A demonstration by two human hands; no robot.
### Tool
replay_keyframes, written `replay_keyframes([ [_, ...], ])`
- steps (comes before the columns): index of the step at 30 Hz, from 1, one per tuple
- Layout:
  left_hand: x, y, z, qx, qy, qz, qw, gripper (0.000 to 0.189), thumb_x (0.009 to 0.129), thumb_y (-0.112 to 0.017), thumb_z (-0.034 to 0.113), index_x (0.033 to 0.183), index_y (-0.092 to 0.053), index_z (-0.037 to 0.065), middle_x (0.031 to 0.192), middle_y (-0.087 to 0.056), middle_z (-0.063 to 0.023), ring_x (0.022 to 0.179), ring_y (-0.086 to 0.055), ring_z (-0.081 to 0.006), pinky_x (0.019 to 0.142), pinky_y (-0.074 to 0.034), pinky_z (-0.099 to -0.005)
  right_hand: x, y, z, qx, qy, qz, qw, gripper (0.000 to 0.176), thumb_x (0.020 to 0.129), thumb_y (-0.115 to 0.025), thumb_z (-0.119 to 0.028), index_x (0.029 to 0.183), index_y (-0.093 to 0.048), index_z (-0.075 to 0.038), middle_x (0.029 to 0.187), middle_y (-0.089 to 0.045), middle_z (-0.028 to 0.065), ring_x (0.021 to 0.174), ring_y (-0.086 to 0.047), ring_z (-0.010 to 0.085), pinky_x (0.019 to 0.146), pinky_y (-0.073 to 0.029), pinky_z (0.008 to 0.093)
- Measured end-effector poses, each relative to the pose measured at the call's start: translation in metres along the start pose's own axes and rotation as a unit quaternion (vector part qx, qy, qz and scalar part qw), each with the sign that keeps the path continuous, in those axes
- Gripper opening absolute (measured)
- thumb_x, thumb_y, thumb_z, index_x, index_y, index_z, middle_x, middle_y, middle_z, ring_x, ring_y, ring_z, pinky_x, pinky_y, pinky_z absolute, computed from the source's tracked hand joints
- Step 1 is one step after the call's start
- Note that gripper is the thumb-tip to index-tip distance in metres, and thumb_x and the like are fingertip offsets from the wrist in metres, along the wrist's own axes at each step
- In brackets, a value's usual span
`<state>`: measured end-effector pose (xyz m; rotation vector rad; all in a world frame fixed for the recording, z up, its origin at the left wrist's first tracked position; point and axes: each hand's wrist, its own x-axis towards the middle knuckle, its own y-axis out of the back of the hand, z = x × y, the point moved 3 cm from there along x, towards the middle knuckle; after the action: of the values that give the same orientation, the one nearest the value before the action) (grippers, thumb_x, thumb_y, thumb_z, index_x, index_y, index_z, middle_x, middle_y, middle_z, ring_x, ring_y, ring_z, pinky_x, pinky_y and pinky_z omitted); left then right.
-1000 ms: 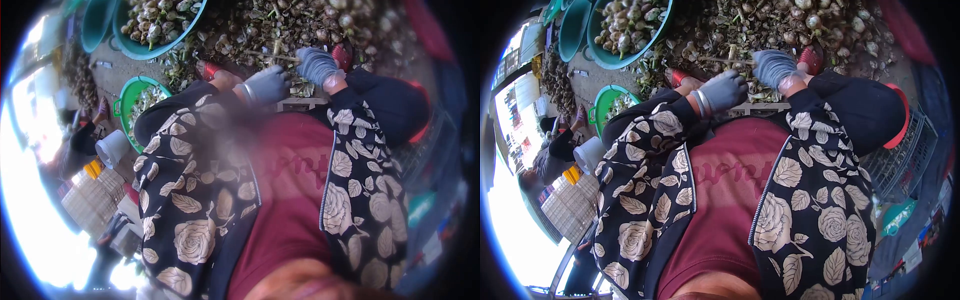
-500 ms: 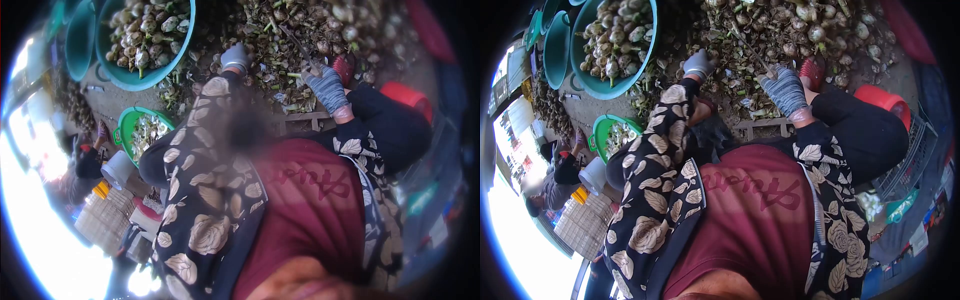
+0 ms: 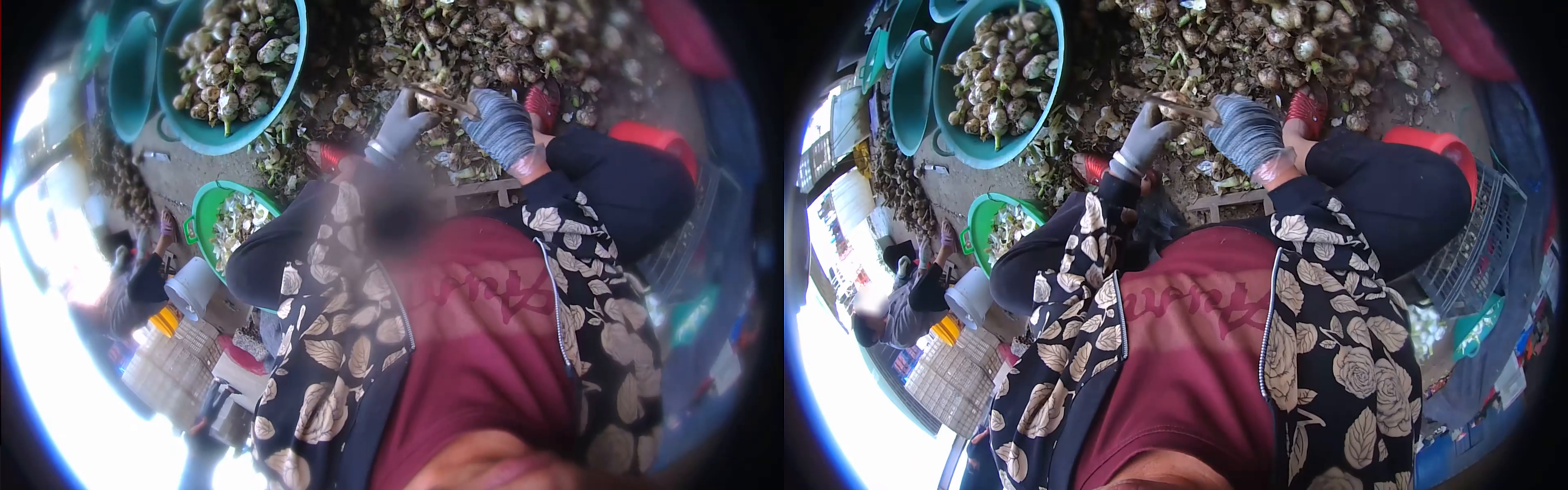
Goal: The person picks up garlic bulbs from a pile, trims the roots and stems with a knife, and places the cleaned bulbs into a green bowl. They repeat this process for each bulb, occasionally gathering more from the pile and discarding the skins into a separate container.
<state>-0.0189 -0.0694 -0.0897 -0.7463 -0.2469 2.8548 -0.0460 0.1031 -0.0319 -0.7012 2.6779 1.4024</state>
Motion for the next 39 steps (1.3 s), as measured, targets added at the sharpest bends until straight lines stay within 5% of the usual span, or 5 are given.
replay_keyframes([
  [14,-0.087,-0.056,0.076,-0.041,-0.206,0.12,0.97,0.03,0.078,-0.064,0.013,0.103,-0.052,0.001,0.087,-0.056,-0.0001,0.074,-0.052,-0.0052,0.066,-0.044,-0.0199,-0.015,-0.043,0.09,0.142,-0.129,0.082,0.978,0.031,0.076,-0.059,-0.024,0.094,-0.06,0.001,0.08,-0.063,0.0194,0.074,-0.061,0.0356,0.069,-0.049,0.0379],
  [25,-0.055,-0.025,0.027,0.522,-0.09,0.196,0.826,0.04,0.064,-0.072,0.022,0.094,-0.055,0.002,0.097,-0.056,-0.0155,0.093,-0.054,-0.0318,0.08,-0.043,-0.0394,-0.029,-0.01,0.015,0.606,-0.173,-0.056,0.775,0.026,0.078,-0.068,-0.025,0.092,-0.06,-0.005,0.059,-0.058,0.0022,0.039,-0.05,0.0101,0.034,-0.039,0.0251],
  [28,-0.045,-0.008,-0.031,0.244,-0.104,0.419,0.869,0.05,0.071,-0.066,0.026,0.113,-0.048,0.006,0.088,-0.061,-0.0132,0.087,-0.058,-0.0297,0.079,-0.046,-0.041,-0.024,-0.02,0.014,0.543,-0.123,0.015,0.83,0.028,0.074,-0.071,-0.021,0.092,-0.059,-0.003,0.065,-0.06,0.004,0.047,-0.054,0.0106,0.041,-0.043,0.0245],
  [32,-0.064,-0.051,0.001,-0.5,0.197,0.078,0.84,0.051,0.08,-0.064,0.029,0.12,-0.042,0.005,0.092,-0.058,-0.0108,0.092,-0.056,-0.0229,0.077,-0.048,-0.0448,-0.02,-0.039,0.013,0.407,-0.028,0.06,0.911,0.033,0.072,-0.072,-0.021,0.096,-0.057,-0.004,0.078,-0.062,0.007,0.064,-0.057,0.0146,0.061,-0.048,0.0272],
  [39,-0.038,-0.024,-0.029,0.035,0.119,0.076,0.989,0.026,0.08,-0.062,0.019,0.097,-0.057,0.001,0.074,-0.058,-0.003,0.06,-0.055,-0.0101,0.052,-0.045,-0.0241,-0.017,-0.04,0.024,0.135,-0.056,-0.026,0.989,0.033,0.075,-0.063,-0.03,0.093,-0.06,-0.002,0.08,-0.063,0.0172,0.076,-0.061,0.0285,0.071,-0.049,0.0361],
])
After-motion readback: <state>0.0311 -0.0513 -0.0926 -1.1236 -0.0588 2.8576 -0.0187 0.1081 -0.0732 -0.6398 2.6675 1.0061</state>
